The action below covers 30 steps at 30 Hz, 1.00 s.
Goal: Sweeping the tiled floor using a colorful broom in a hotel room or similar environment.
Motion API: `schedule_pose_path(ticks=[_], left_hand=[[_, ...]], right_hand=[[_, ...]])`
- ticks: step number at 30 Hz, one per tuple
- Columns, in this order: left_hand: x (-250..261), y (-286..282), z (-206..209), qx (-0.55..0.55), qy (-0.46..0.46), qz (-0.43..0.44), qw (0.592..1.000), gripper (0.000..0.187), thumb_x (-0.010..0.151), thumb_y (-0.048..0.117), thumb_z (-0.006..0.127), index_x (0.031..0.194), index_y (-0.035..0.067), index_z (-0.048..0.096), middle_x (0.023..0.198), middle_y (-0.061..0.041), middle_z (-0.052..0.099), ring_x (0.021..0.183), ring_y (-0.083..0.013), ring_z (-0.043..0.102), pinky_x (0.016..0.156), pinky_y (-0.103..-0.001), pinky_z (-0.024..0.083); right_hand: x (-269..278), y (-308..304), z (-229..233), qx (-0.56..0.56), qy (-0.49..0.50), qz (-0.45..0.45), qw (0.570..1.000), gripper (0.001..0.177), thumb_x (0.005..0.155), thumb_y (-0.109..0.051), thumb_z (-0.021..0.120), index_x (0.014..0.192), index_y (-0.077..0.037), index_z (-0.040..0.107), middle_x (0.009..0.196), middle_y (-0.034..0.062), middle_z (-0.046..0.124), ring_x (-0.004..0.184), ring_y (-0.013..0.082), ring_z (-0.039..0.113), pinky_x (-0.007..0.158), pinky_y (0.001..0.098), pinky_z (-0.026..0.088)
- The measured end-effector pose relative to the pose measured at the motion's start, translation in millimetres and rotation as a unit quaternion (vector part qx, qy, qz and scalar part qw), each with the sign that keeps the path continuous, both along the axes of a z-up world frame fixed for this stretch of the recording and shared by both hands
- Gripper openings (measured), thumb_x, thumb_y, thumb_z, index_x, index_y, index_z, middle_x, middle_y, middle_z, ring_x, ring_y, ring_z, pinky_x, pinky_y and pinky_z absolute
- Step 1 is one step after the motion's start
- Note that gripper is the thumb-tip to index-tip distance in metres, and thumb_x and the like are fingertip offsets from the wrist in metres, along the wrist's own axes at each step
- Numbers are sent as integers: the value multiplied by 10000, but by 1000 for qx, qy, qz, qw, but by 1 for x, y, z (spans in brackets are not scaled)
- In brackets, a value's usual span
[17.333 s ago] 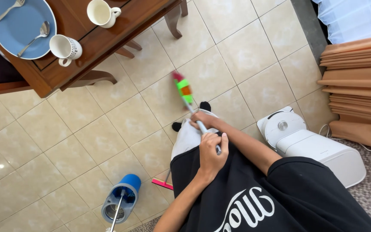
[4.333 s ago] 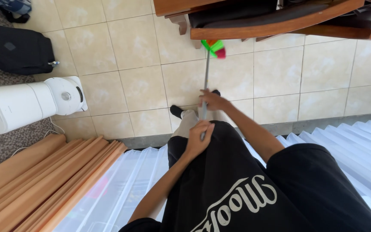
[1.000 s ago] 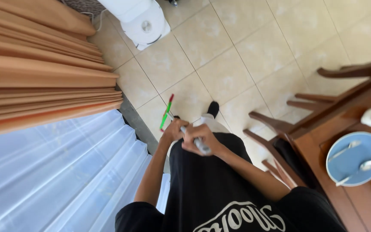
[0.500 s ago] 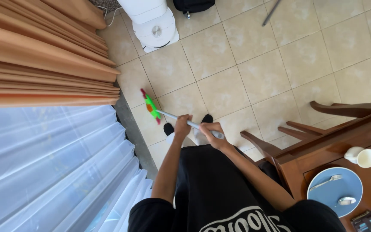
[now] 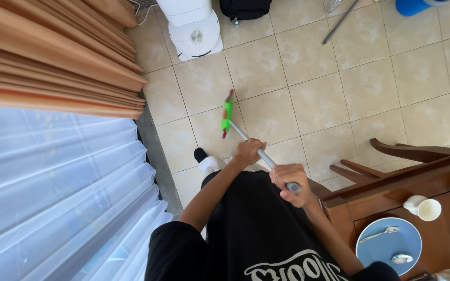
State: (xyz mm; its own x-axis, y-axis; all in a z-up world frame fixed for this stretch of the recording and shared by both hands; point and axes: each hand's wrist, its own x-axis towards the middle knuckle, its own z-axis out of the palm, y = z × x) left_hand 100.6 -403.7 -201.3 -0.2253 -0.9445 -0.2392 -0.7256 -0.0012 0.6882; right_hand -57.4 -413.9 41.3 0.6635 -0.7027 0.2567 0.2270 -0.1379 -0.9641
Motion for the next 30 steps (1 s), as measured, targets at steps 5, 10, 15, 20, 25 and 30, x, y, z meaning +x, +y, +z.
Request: schedule_pose_path(ticks=[5,10,15,20,25,30], left_hand=[[45,27,-58,-89,-65,177,978,277,953,319,608,803,123,735,836,-106,730,800,-371,708,658,-523,551],[93,51,-58,34,-82,255,963,284,984,321,653,834,95,738,900,-156,722,864,-385,702,745,-513,572],[84,65,-106,48,-51,226,972,193,899,291,686,866,108,740,945,-138,708,894,-373,705,706,-503,566],[18,32,-73,-79,77,244,963,254,955,339,677,853,106,690,887,-100,689,831,-369,696,685,-499,556],[12,-12,-5,-40,52,157,985,331,973,364,631,786,97,688,852,-102,686,778,-373,700,659,-489,570],[47,-14,34,-8,2,204,979,380,1009,343,602,759,71,691,853,-123,702,776,-388,713,677,-492,577]], right_hand=[[28,-29,-13,73,-35,67,994,609,950,-518,433,572,-58,306,544,65,353,560,234,380,672,366,378],[60,-25,-63,115,7,110,987,386,807,-319,409,584,-31,284,544,87,326,557,246,325,720,392,381],[76,-3,-58,46,145,132,980,265,660,-243,403,582,-15,292,541,114,338,537,245,329,623,361,366],[66,9,-7,9,236,93,967,253,620,-221,448,587,-5,321,542,125,332,544,270,336,621,372,363],[56,-13,36,-28,238,81,967,243,655,-217,471,604,-10,354,571,119,350,571,287,350,652,372,371],[62,-44,44,-39,68,193,978,377,835,-345,471,625,-42,391,597,79,398,605,256,411,721,362,400]])
